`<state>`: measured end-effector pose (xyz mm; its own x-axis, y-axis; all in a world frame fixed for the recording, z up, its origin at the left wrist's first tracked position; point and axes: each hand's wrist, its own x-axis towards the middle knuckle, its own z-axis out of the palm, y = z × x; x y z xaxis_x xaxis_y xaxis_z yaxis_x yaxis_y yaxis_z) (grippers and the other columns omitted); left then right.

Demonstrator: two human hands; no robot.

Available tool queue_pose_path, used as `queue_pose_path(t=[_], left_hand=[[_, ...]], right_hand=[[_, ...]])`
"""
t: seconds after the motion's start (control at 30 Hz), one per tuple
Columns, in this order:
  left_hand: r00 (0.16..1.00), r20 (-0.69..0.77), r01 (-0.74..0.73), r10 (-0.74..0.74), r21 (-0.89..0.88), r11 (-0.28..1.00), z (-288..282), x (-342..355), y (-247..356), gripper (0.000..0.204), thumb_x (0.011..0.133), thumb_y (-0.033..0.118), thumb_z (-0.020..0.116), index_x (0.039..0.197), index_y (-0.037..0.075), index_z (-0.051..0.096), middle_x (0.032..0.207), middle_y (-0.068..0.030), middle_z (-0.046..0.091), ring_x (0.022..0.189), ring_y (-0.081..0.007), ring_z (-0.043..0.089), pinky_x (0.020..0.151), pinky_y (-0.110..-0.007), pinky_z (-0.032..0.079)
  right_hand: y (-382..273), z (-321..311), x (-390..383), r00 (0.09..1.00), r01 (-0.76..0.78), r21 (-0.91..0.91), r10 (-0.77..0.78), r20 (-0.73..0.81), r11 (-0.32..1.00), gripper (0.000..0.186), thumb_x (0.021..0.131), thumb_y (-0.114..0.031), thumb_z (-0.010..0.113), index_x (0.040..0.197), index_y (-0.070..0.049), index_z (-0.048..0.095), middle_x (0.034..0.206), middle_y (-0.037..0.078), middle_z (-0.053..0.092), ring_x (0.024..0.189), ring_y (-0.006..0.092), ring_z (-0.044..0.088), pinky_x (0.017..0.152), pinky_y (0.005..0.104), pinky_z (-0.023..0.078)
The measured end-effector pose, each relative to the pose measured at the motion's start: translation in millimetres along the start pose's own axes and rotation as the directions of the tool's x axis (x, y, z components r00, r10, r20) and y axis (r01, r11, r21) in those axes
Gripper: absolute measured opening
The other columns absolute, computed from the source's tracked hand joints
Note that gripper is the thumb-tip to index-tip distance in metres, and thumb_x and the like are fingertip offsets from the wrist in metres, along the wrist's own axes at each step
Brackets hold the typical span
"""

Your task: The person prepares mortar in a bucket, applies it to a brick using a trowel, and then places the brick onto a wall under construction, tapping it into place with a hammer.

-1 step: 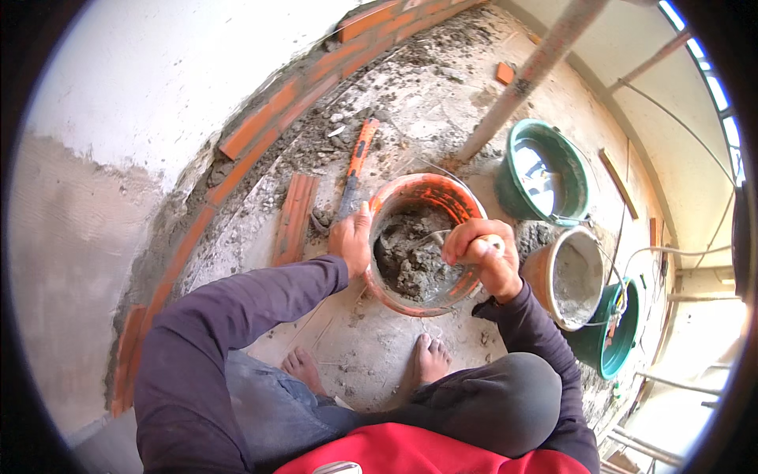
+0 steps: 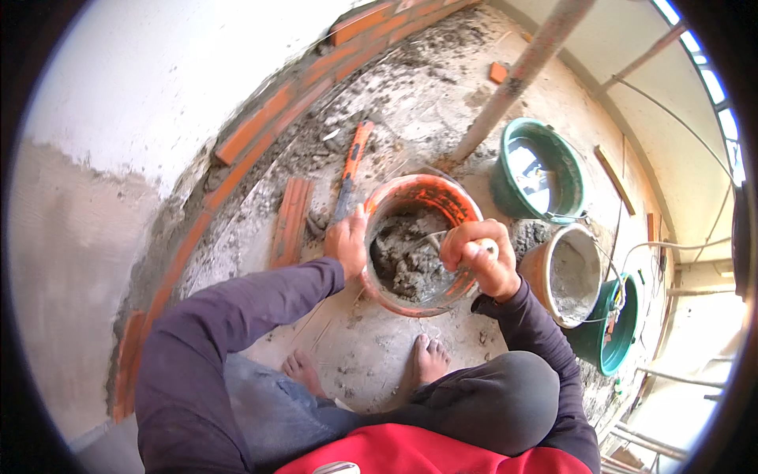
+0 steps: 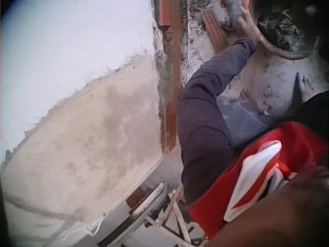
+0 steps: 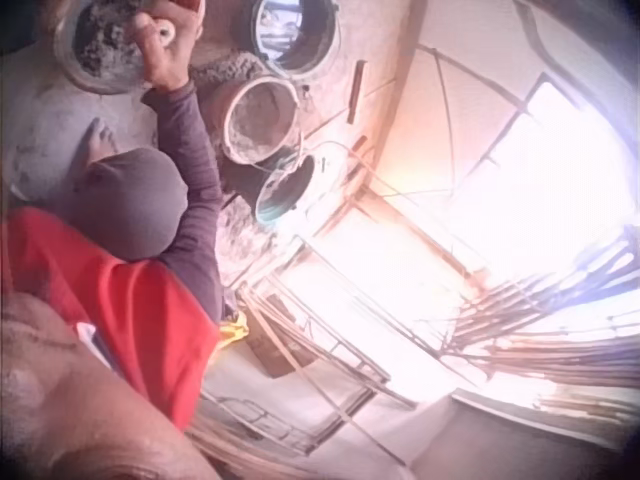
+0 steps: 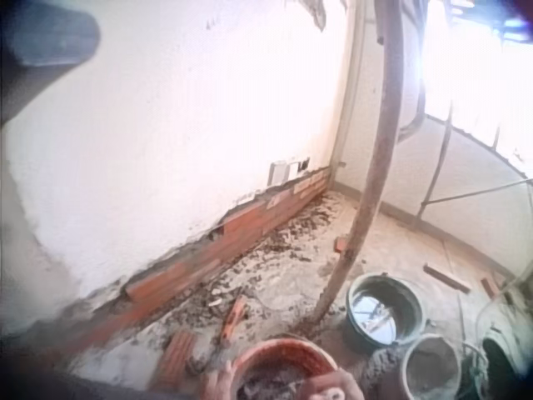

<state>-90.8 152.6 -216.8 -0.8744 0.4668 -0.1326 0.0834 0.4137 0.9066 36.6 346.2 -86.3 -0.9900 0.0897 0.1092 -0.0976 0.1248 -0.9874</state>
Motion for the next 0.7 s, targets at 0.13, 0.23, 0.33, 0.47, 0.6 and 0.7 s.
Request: queue_pose_path(t=[0.13, 0.23, 0.33, 0.47, 0.6, 0.7], left_hand=[[0.999, -0.005, 0.043, -0.043, 0.001, 0.999, -7, 2, -5, 0.063, 0.103, 0.050, 0.032, 0.094, -0.002, 0.065, 0.081, -0.0258, 0.063, 0.080, -0.0427, 0.061, 0.072, -0.046, 0.046], [0.999, 0.007, 0.035, -0.035, 0.015, 0.999, -6, 4, -4, 0.062, 0.103, 0.049, 0.031, 0.094, -0.002, 0.065, 0.078, -0.0243, 0.062, 0.077, -0.0405, 0.061, 0.072, -0.044, 0.046], [0.999, -0.034, -0.001, 0.000, -0.012, 1.000, -3, 3, -4, 0.062, 0.103, 0.049, 0.031, 0.094, -0.003, 0.065, 0.079, -0.0250, 0.062, 0.078, -0.0414, 0.061, 0.072, -0.045, 0.046], [1.000, 0.011, 0.017, -0.018, 0.086, 0.996, -12, 2, -16, 0.066, 0.102, 0.052, 0.030, 0.094, -0.003, 0.066, 0.081, -0.0260, 0.063, 0.079, -0.0433, 0.061, 0.073, -0.047, 0.046], [0.999, 0.015, 0.031, -0.032, 0.037, 0.999, -5, 5, -3, 0.066, 0.102, 0.052, 0.031, 0.090, -0.003, 0.064, 0.079, -0.0262, 0.062, 0.079, -0.0430, 0.061, 0.071, -0.047, 0.045], [1.000, -0.003, 0.005, -0.005, 0.028, 1.000, -6, 6, 1, 0.065, 0.103, 0.052, 0.031, 0.088, -0.003, 0.064, 0.075, -0.0247, 0.061, 0.076, -0.0420, 0.060, 0.070, -0.046, 0.045]], right_hand=[[-45, 4, 4, 0.928, 0.307, 0.188, -0.250, -0.276, 0.933, 0.042, 0.088, -0.035, 0.056, 0.066, 0.000, 0.055, 0.056, 0.009, 0.053, 0.049, 0.0160, 0.050, 0.050, 0.0304, 0.041], [-46, 2, 11, 0.865, 0.401, 0.337, -0.231, -0.444, 0.852, 0.043, 0.092, -0.035, 0.051, 0.068, 0.000, 0.055, 0.057, 0.009, 0.053, 0.050, 0.0152, 0.049, 0.049, 0.0278, 0.039], [15, 10, 10, 0.923, 0.186, 0.090, -0.142, -0.357, 0.979, 0.042, 0.094, -0.035, 0.049, 0.073, 0.000, 0.057, 0.059, 0.008, 0.053, 0.055, 0.0118, 0.050, 0.049, 0.0281, 0.040], [-41, 8, 3, 0.909, 0.207, 0.068, -0.166, -0.383, 0.976, 0.040, 0.093, -0.034, 0.048, 0.070, -0.001, 0.055, 0.059, 0.008, 0.053, 0.053, 0.0119, 0.049, 0.049, 0.0278, 0.039], [-27, -1, -11, 0.938, 0.161, 0.136, -0.108, -0.328, 0.978, 0.043, 0.093, -0.035, 0.046, 0.067, -0.001, 0.051, 0.058, 0.009, 0.052, 0.052, 0.0139, 0.047, 0.050, 0.0282, 0.039], [7, 3, -5, 0.954, 0.117, 0.132, -0.074, -0.290, 0.984, 0.045, 0.094, -0.035, 0.044, 0.065, -0.001, 0.050, 0.057, 0.009, 0.050, 0.052, 0.0148, 0.049, 0.049, 0.0288, 0.040]])
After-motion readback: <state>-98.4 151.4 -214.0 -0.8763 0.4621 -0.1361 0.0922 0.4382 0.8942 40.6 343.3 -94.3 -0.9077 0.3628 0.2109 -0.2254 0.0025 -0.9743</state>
